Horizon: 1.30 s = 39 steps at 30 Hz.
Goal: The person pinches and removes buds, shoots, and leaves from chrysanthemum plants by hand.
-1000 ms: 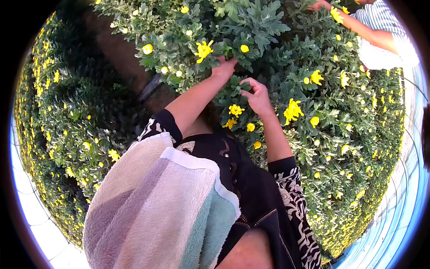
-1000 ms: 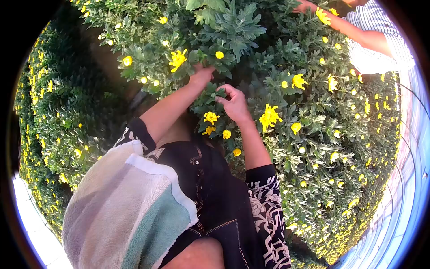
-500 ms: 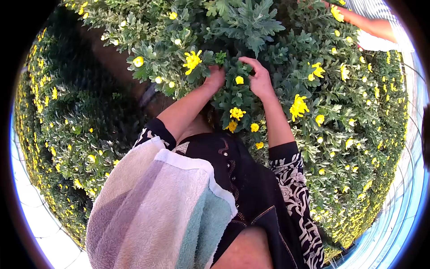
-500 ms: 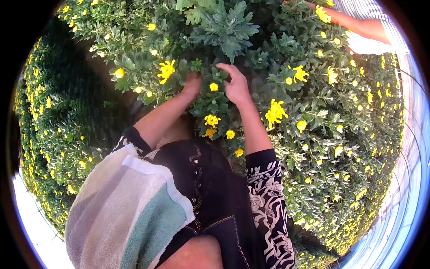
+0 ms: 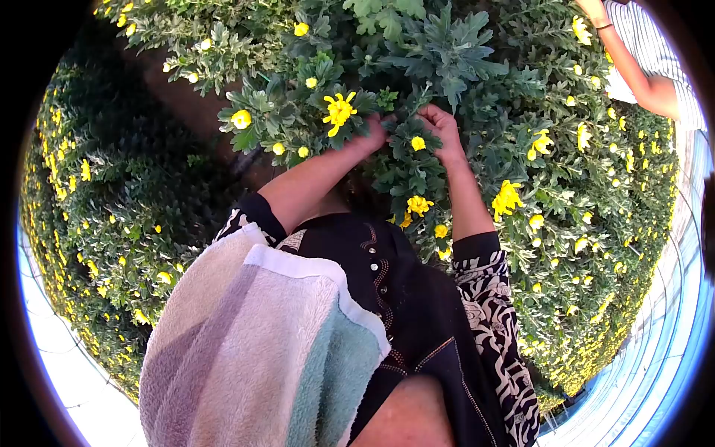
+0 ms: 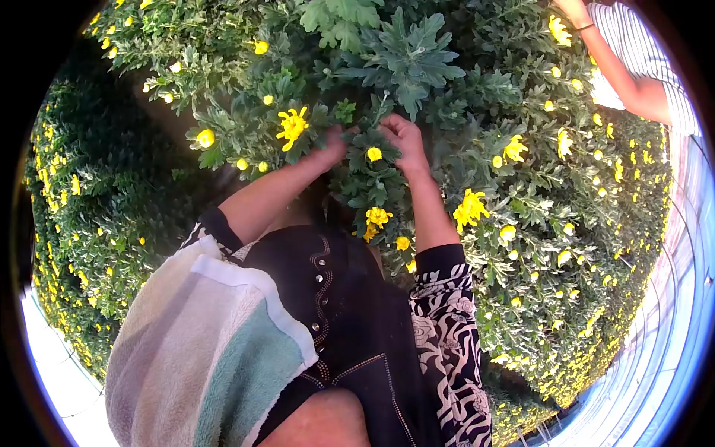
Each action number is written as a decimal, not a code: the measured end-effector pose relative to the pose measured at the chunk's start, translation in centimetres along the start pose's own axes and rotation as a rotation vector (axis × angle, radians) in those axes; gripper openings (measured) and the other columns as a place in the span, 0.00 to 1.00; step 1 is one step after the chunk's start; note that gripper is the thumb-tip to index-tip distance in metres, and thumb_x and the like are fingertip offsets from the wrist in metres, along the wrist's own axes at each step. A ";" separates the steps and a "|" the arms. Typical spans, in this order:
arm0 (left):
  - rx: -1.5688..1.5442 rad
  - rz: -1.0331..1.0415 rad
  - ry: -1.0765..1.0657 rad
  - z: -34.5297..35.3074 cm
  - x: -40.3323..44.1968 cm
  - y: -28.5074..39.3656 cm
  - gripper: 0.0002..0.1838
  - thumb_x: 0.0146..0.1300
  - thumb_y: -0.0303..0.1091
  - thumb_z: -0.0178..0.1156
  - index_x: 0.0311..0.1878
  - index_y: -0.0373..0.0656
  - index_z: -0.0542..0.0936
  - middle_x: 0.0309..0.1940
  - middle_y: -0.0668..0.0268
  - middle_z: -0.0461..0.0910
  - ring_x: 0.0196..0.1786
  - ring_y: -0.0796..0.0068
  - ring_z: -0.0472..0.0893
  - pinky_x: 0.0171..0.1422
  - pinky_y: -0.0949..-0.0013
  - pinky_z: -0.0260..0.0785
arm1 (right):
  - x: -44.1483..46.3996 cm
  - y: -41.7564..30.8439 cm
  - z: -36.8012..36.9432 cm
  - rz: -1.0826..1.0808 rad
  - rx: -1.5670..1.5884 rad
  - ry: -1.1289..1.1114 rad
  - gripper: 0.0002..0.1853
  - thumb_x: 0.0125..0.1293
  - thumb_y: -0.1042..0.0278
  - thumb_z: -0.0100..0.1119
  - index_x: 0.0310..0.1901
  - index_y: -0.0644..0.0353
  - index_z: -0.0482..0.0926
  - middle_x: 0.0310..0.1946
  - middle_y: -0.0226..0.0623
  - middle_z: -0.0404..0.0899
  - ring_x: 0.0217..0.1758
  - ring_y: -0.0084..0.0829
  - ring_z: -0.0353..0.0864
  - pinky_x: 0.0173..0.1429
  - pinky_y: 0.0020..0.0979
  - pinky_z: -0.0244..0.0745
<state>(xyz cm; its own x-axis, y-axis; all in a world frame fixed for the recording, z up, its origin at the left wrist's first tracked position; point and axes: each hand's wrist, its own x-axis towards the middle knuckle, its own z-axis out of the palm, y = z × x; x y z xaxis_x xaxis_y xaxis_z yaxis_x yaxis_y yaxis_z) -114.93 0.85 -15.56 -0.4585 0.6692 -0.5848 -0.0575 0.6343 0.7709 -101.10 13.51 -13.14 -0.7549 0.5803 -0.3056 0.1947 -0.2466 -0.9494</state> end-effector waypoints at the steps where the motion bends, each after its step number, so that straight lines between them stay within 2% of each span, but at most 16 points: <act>1: 0.002 0.053 0.014 0.0 -0.3 0.1 0.29 0.63 0.59 0.61 0.40 0.35 0.78 0.35 0.56 0.82 0.36 0.70 0.78 0.42 0.61 0.70 | 0.5 0.6 0.0 0.005 0.002 0.003 0.01 0.67 0.77 0.59 0.38 0.64 0.79 0.31 0.23 0.79 0.33 0.14 0.74 0.41 0.20 0.71; 3: 0.072 0.043 -0.039 0.1 -0.2 -0.6 0.30 0.62 0.60 0.62 0.45 0.35 0.79 0.38 0.58 0.83 0.40 0.70 0.79 0.47 0.61 0.71 | 1.1 1.8 -0.3 0.052 -0.262 0.104 0.03 0.66 0.75 0.61 0.36 0.64 0.78 0.29 0.23 0.79 0.31 0.14 0.73 0.38 0.20 0.70; 5: 0.078 0.381 -0.008 0.2 -0.7 -1.0 0.29 0.63 0.57 0.62 0.51 0.37 0.79 0.44 0.62 0.83 0.45 0.71 0.80 0.53 0.63 0.72 | 1.0 0.7 1.0 0.068 -0.131 0.120 0.04 0.66 0.74 0.62 0.34 0.63 0.78 0.27 0.24 0.78 0.29 0.14 0.72 0.35 0.20 0.69; 6: -0.319 0.435 -0.125 1.1 0.1 -2.6 0.28 0.64 0.53 0.63 0.56 0.37 0.78 0.49 0.64 0.82 0.49 0.73 0.80 0.58 0.64 0.72 | 0.8 0.0 1.6 0.087 -0.251 0.175 0.03 0.63 0.75 0.64 0.34 0.63 0.78 0.25 0.24 0.78 0.28 0.14 0.72 0.35 0.21 0.70; 7: -0.243 0.338 -0.112 1.9 2.7 -5.4 0.21 0.66 0.44 0.61 0.54 0.38 0.79 0.50 0.63 0.81 0.48 0.73 0.80 0.58 0.64 0.73 | 0.4 -0.2 2.2 0.106 -0.371 0.229 0.04 0.60 0.75 0.65 0.33 0.63 0.79 0.23 0.25 0.77 0.27 0.15 0.73 0.34 0.22 0.70; 10: -0.755 -0.111 -0.206 1.6 2.2 -2.7 0.14 0.68 0.34 0.52 0.51 0.39 0.79 0.43 0.62 0.82 0.43 0.69 0.81 0.51 0.62 0.75 | -1.5 -1.4 2.7 -0.051 -0.235 0.168 0.05 0.59 0.80 0.63 0.37 0.62 0.79 0.31 0.22 0.78 0.35 0.15 0.75 0.42 0.21 0.71; 11: -0.760 -0.115 -0.200 2.2 4.1 -4.8 0.14 0.68 0.34 0.52 0.51 0.39 0.79 0.43 0.62 0.82 0.43 0.69 0.81 0.51 0.62 0.75 | -2.2 -2.4 2.7 -0.138 -0.197 0.038 0.08 0.60 0.84 0.60 0.40 0.62 0.79 0.36 0.22 0.79 0.40 0.15 0.76 0.48 0.20 0.71; 12: -0.876 0.049 -0.419 3.2 7.7 -8.4 0.14 0.69 0.35 0.52 0.51 0.39 0.79 0.42 0.62 0.82 0.42 0.68 0.81 0.49 0.63 0.75 | -2.8 -2.6 2.5 -0.085 -0.131 -0.103 0.11 0.60 0.83 0.55 0.44 0.63 0.80 0.40 0.23 0.79 0.45 0.16 0.75 0.54 0.22 0.70; 15: -0.592 -0.283 -0.164 0.8 2.3 0.4 0.16 0.74 0.41 0.49 0.49 0.36 0.74 0.40 0.59 0.84 0.38 0.69 0.82 0.46 0.62 0.76 | -4.1 -4.6 2.0 0.163 -0.029 -0.088 0.11 0.62 0.79 0.55 0.45 0.62 0.81 0.39 0.24 0.79 0.45 0.15 0.74 0.55 0.22 0.68; 18: -0.774 -0.429 -0.046 1.1 3.7 -0.3 0.17 0.75 0.41 0.48 0.55 0.37 0.70 0.39 0.59 0.84 0.38 0.67 0.82 0.47 0.61 0.76 | -4.7 -4.7 0.9 0.097 -0.077 -0.071 0.12 0.67 0.73 0.51 0.49 0.61 0.80 0.42 0.27 0.81 0.47 0.18 0.76 0.55 0.23 0.69; 24: -0.423 -0.074 0.260 2.1 2.8 -5.6 0.19 0.74 0.40 0.50 0.60 0.36 0.66 0.48 0.58 0.82 0.43 0.62 0.83 0.46 0.60 0.77 | -8.2 -7.7 -1.2 0.124 0.023 0.194 0.15 0.75 0.62 0.50 0.55 0.62 0.78 0.48 0.37 0.82 0.49 0.27 0.81 0.51 0.28 0.74; 27: -0.282 0.144 0.075 -1.4 -7.7 0.5 0.16 0.74 0.35 0.50 0.56 0.33 0.73 0.47 0.60 0.82 0.48 0.66 0.83 0.47 0.66 0.78 | -11.5 -9.2 -1.8 0.030 -0.008 0.194 0.14 0.73 0.64 0.52 0.54 0.61 0.78 0.45 0.36 0.83 0.47 0.26 0.82 0.49 0.26 0.74; 29: -0.369 0.103 -0.039 -3.8 -13.1 2.4 0.14 0.74 0.33 0.50 0.54 0.33 0.75 0.42 0.60 0.84 0.49 0.66 0.83 0.47 0.66 0.78 | -14.5 -11.1 -1.3 0.012 -0.018 0.186 0.14 0.73 0.65 0.52 0.54 0.62 0.78 0.46 0.36 0.82 0.48 0.26 0.81 0.51 0.27 0.73; 33: -0.364 -0.020 -0.065 -8.9 -22.2 -0.7 0.14 0.74 0.34 0.52 0.53 0.32 0.74 0.34 0.62 0.83 0.36 0.74 0.82 0.44 0.68 0.76 | -20.0 -14.1 -0.1 -0.098 -0.109 -0.029 0.14 0.72 0.68 0.53 0.54 0.64 0.78 0.46 0.35 0.82 0.50 0.27 0.81 0.55 0.28 0.73; 35: 0.030 -0.017 -0.009 -11.3 -26.3 -2.6 0.13 0.72 0.33 0.53 0.53 0.35 0.75 0.30 0.64 0.82 0.37 0.75 0.81 0.45 0.70 0.75 | -21.6 -14.7 1.0 -0.078 -0.009 -0.269 0.14 0.71 0.70 0.54 0.55 0.65 0.77 0.47 0.36 0.81 0.51 0.27 0.81 0.58 0.29 0.73; 39: 0.149 -0.211 0.209 -13.1 -28.8 -9.6 0.13 0.66 0.30 0.56 0.54 0.40 0.76 0.34 0.57 0.83 0.41 0.61 0.84 0.50 0.63 0.74 | -20.6 -13.3 4.8 0.102 -0.096 -0.574 0.16 0.70 0.68 0.56 0.56 0.65 0.76 0.49 0.38 0.80 0.54 0.29 0.80 0.58 0.29 0.74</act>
<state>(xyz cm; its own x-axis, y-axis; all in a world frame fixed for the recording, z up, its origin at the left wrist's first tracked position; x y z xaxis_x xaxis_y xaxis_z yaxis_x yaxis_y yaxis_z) -112.79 -29.62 -2.84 -0.6232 0.4331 -0.6512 -0.0468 0.8105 0.5838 -91.18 1.10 6.08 -0.9423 0.0375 -0.3326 0.3198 -0.1925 -0.9277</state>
